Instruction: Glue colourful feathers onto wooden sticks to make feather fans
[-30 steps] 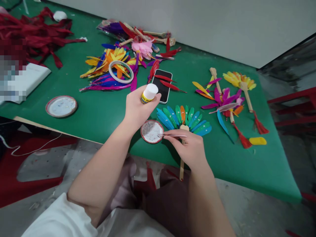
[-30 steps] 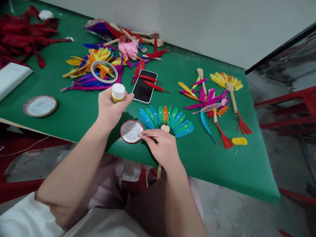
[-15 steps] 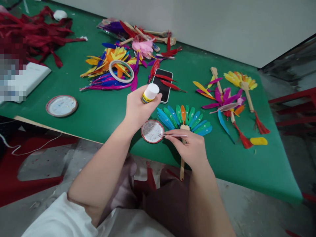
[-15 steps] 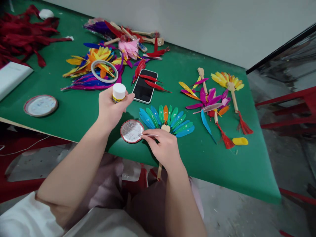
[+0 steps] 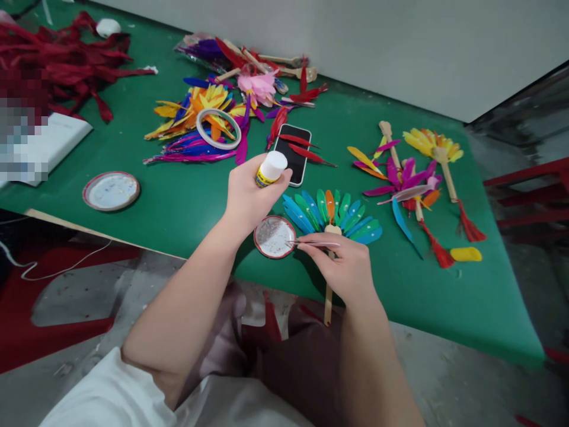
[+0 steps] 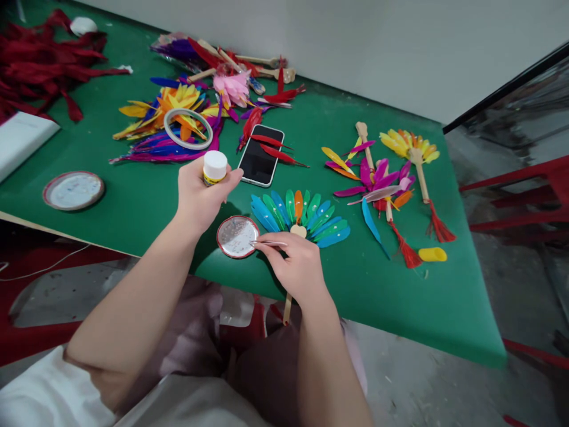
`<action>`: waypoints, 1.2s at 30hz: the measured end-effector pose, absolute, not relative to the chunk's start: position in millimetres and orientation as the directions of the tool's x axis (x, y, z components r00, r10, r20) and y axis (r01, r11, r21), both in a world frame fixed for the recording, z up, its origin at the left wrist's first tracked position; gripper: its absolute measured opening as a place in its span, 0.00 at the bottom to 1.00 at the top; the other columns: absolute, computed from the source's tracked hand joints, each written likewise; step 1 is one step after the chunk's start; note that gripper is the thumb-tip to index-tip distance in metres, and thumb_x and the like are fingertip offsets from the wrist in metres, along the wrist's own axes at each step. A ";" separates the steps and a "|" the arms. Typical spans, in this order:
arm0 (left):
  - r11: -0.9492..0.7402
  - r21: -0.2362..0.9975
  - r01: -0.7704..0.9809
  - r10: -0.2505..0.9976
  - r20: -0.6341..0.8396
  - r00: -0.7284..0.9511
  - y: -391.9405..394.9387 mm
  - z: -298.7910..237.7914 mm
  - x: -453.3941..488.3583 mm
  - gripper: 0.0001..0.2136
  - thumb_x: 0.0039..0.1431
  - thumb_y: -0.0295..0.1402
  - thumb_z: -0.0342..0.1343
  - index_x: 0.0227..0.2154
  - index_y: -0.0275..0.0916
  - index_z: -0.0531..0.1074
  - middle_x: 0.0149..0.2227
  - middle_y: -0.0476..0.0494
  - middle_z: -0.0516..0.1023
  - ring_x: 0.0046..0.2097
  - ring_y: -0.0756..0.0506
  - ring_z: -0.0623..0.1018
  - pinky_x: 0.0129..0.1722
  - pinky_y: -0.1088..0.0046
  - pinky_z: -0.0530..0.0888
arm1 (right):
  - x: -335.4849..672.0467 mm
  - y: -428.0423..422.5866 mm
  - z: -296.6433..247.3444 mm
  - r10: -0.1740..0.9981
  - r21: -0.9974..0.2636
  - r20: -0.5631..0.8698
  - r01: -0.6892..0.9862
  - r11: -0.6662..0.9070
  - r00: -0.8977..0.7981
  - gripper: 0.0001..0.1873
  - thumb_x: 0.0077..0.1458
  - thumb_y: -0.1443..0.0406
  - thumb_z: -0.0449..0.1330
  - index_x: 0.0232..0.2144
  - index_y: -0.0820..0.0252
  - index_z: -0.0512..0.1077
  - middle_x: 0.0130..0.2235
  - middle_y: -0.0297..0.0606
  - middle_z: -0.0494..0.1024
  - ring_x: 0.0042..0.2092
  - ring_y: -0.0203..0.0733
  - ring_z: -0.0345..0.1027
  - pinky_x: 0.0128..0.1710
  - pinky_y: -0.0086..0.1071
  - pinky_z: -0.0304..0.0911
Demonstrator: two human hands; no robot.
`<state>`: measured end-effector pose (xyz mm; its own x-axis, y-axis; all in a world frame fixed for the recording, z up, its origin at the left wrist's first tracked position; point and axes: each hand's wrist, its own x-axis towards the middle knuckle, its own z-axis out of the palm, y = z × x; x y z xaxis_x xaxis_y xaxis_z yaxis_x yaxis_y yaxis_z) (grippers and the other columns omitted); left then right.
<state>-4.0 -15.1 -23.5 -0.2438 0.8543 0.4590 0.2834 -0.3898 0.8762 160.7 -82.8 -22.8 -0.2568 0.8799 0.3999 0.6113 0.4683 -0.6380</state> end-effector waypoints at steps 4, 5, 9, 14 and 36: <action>-0.389 0.875 0.289 0.855 0.459 -0.240 -15.3 -23.5 -4.2 0.09 0.47 0.28 0.57 0.19 0.39 0.62 0.16 0.56 0.59 0.20 0.55 0.62 0.19 0.78 0.60 | 160.0 -82.2 -22.7 0.881 -0.639 0.397 0.612 0.466 -0.256 0.04 0.46 0.70 0.64 0.24 0.57 0.77 0.28 0.30 0.81 0.29 0.38 0.75 0.32 0.30 0.72; -0.391 0.874 0.289 0.855 0.461 -0.239 -15.2 -23.6 -4.3 0.09 0.47 0.29 0.57 0.19 0.39 0.62 0.16 0.56 0.59 0.20 0.55 0.61 0.19 0.78 0.60 | 160.0 -82.2 -22.7 0.882 -0.638 0.395 0.613 0.466 -0.259 0.03 0.46 0.70 0.64 0.25 0.57 0.76 0.28 0.30 0.81 0.29 0.38 0.75 0.32 0.30 0.72; -0.388 0.875 0.289 0.855 0.459 -0.241 -15.3 -23.6 -4.5 0.10 0.46 0.29 0.57 0.18 0.39 0.61 0.16 0.56 0.59 0.19 0.55 0.61 0.18 0.78 0.60 | 160.6 -82.2 -22.5 0.886 -0.638 0.384 0.619 0.458 -0.260 0.04 0.47 0.69 0.63 0.25 0.56 0.76 0.28 0.30 0.81 0.29 0.38 0.75 0.32 0.31 0.72; -0.387 0.877 0.286 0.859 0.455 -0.233 -15.6 -23.8 -3.9 0.09 0.46 0.29 0.57 0.18 0.39 0.61 0.16 0.56 0.59 0.19 0.55 0.60 0.18 0.78 0.59 | 161.6 -82.0 -21.5 0.891 -0.649 0.385 0.616 0.446 -0.239 0.04 0.47 0.69 0.63 0.24 0.55 0.76 0.29 0.30 0.81 0.29 0.38 0.75 0.31 0.31 0.72; -0.747 0.502 0.436 0.641 0.715 0.277 -44.1 -18.4 12.4 0.05 0.44 0.27 0.53 0.18 0.39 0.63 0.16 0.53 0.68 0.19 0.54 0.64 0.20 0.78 0.61 | 163.0 -109.3 36.5 0.694 -0.726 0.676 0.385 0.570 0.248 0.08 0.46 0.70 0.65 0.29 0.50 0.77 0.25 0.30 0.79 0.25 0.40 0.72 0.22 0.35 0.68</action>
